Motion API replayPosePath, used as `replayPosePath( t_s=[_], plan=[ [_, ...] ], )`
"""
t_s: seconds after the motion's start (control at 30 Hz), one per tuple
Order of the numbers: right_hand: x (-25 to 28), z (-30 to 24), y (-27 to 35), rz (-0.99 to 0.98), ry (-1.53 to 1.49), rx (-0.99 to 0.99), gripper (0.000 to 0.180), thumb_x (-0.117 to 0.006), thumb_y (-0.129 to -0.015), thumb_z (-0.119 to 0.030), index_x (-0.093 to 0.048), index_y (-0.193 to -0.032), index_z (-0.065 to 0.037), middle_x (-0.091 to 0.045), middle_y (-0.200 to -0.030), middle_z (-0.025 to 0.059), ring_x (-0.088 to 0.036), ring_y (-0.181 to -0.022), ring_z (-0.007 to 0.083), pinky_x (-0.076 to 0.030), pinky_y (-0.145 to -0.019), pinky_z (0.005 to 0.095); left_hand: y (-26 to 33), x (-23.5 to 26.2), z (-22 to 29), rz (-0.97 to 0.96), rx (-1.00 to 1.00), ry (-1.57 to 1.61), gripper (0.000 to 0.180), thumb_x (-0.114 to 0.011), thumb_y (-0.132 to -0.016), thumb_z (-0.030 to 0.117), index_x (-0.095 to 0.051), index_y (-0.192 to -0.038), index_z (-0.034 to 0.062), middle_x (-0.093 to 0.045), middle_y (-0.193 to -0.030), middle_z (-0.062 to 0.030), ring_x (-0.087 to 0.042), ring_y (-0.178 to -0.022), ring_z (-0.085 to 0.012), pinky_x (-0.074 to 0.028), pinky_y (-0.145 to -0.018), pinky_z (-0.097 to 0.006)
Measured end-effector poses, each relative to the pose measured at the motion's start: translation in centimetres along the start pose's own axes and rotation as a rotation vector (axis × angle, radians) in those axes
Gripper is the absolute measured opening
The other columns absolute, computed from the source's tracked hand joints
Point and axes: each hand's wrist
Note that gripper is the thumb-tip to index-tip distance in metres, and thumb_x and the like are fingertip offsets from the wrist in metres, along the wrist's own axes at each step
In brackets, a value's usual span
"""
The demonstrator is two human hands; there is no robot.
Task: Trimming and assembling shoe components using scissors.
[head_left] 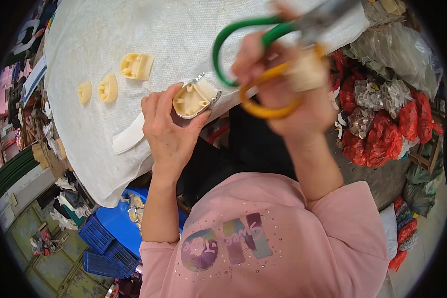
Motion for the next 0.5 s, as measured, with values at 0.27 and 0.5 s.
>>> replayPosePath(
  t_s=[0.27, 0.5],
  plan=[
    [0.2, 0.7, 0.7, 0.047, 0.266, -0.135, 0.042, -0.046, -0.091, -0.010, -0.038, -0.130, 0.002, -0.051, -0.083, 0.0043, -0.047, -0.071, 0.0098, -0.040, -0.065, 0.0239, 0.1, -0.2, -0.5, -0.024, 0.019, -0.061, 0.054, -0.080, -0.058, 0.009, -0.060, -0.108, 0.0027, -0.056, -0.093, -0.0107, -0.056, -0.088, -0.0258, -0.047, -0.079, -0.033],
    [1.1, 0.8, 0.6, 0.015, 0.340, -0.180, 0.041, -0.045, -0.090, -0.012, -0.040, -0.128, 0.003, -0.051, -0.080, 0.0040, -0.046, -0.070, 0.0101, -0.039, -0.064, 0.0230, -0.3, -0.1, -0.1, -0.018, -0.007, -0.051, 0.054, -0.080, -0.057, 0.009, -0.060, -0.107, 0.0030, -0.056, -0.091, -0.0106, -0.055, -0.087, -0.0260, -0.047, -0.079, -0.034]
  ],
)
Point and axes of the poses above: each hand's wrist, its own y-axis away from the middle knuckle, its own x-axis out of the back of the hand, z = x × y
